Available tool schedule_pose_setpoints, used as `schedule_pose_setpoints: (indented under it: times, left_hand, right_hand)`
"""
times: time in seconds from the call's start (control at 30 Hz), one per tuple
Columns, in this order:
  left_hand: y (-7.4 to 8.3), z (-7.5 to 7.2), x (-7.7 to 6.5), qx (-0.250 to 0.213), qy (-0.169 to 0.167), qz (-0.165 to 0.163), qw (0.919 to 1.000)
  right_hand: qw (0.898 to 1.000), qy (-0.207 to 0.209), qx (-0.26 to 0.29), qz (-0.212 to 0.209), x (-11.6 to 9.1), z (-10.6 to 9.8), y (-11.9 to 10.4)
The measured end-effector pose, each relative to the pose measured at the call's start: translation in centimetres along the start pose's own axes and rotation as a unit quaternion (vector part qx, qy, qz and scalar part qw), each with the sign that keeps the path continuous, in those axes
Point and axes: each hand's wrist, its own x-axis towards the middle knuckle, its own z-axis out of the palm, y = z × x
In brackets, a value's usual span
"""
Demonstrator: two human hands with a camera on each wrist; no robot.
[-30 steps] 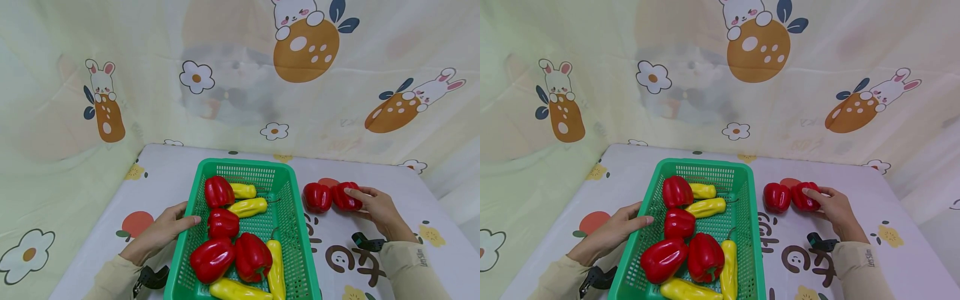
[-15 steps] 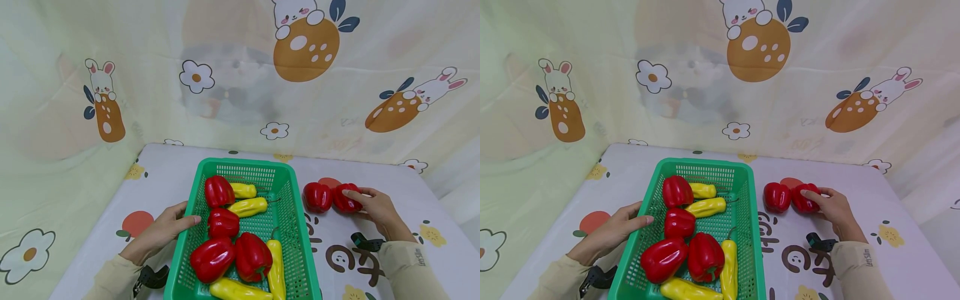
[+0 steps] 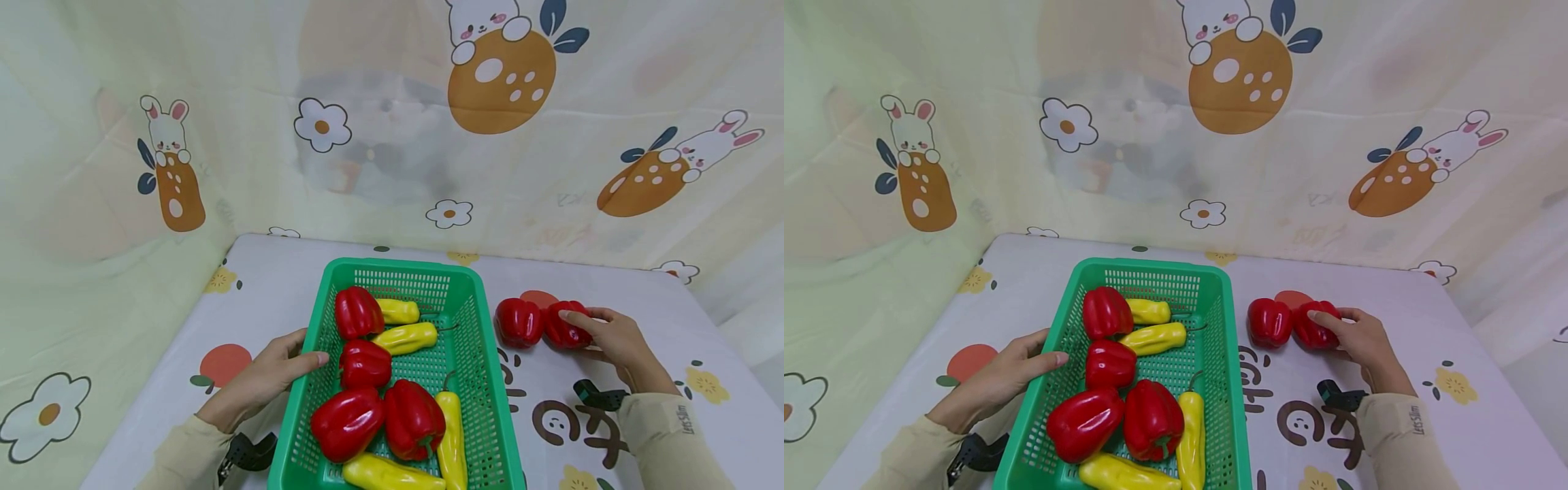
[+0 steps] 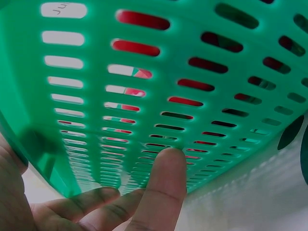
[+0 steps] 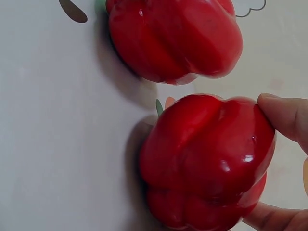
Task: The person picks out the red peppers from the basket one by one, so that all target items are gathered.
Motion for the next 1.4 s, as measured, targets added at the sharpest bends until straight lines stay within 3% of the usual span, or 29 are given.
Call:
schedule_pose_setpoints:
  times: [0.9,1.2,1.4]
  left_hand:
    - [0.0,-0.1,0.0,-0.008,-0.006,-0.002,1.0000]
    - [-0.1,-0.2,0.0,0.001,-0.005,-0.002,1.0000]
    - [-0.1,-0.1,0.0,0.003,-0.004,-0.003,1.0000]
  right_hand:
    - [1.000,-0.007,-0.018,-0.014,-0.3,-0.1,-0.1]
    - [0.999,0.048,-0.010,-0.011,-1.6,-0.4,-1.6]
    - [0.994,0.092,0.007,-0.049,-3.1,0.2,-3.8]
